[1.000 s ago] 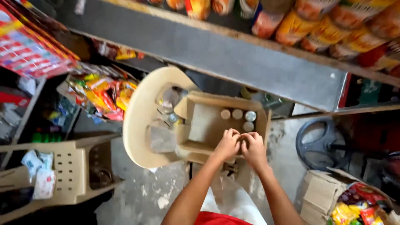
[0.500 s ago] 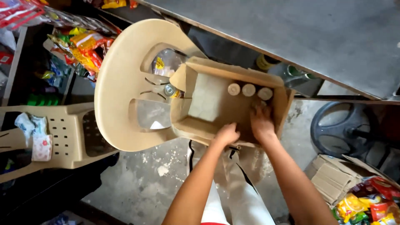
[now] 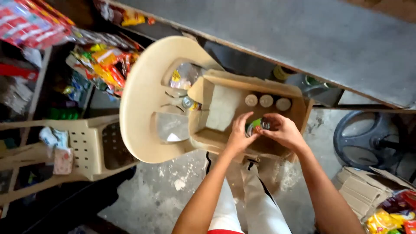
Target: Stocking canned goods onto grocery store shelves from a cardboard box.
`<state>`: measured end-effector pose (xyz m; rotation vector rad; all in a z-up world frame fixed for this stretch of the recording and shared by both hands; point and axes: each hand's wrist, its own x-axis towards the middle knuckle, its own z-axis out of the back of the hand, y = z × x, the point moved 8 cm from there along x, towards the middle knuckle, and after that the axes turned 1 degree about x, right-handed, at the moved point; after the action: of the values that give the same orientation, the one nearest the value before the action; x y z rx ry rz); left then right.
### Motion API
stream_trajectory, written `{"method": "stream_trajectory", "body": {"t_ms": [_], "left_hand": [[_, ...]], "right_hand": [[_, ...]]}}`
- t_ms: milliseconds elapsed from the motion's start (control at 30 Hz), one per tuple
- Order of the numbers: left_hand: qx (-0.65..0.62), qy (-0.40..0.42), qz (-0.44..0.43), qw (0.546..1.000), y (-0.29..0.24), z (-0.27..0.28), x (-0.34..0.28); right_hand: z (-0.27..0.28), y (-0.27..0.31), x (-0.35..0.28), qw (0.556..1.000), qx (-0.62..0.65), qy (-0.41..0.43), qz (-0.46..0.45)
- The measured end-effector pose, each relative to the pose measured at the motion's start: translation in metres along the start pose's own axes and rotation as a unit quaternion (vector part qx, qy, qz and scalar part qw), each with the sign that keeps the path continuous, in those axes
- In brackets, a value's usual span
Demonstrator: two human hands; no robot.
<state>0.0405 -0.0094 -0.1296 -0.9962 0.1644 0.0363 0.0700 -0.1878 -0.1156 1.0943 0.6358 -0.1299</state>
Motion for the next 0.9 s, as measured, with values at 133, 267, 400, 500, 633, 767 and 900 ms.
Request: {"method": "stream_trajectory", "body": {"t_ms": [133,267,400,500,633,767,900], "left_hand": [[-0.110,0.066,-0.099,0.987,-0.073,0.053,0.010],[-0.077,0.115,-0.101,0.985,-0.139,0.101,0.022],[-0.088,0.058,-0.199,0.974,-0.205,0.163,0.041],[-0.269,0.055,-0.239,0.931,-0.249,0.197,0.054],[-0.167,-0.082,-0.338,0.923,-0.325,0.253,0.067],[-0.142,-0.178,-0.468,0.854,-0.396,0.289,0.066],[-0.161,-0.169,-0.493,0.838,-0.442,0.296,0.083]], "right_hand": [[0.016,0.070,-0.033,0.982,0.177,0.047,0.050],[0.034,0.137,-0.054,0.974,0.191,-0.016,0.122],[0.057,0.187,-0.072,0.950,0.241,-0.115,0.164],[0.075,0.189,-0.072,0.940,0.139,-0.195,0.245],[0.073,0.267,-0.117,0.935,0.077,-0.191,0.289],[0.081,0.351,-0.155,0.888,0.022,-0.284,0.362],[0.096,0.396,-0.166,0.862,0.018,-0.326,0.388]]}}
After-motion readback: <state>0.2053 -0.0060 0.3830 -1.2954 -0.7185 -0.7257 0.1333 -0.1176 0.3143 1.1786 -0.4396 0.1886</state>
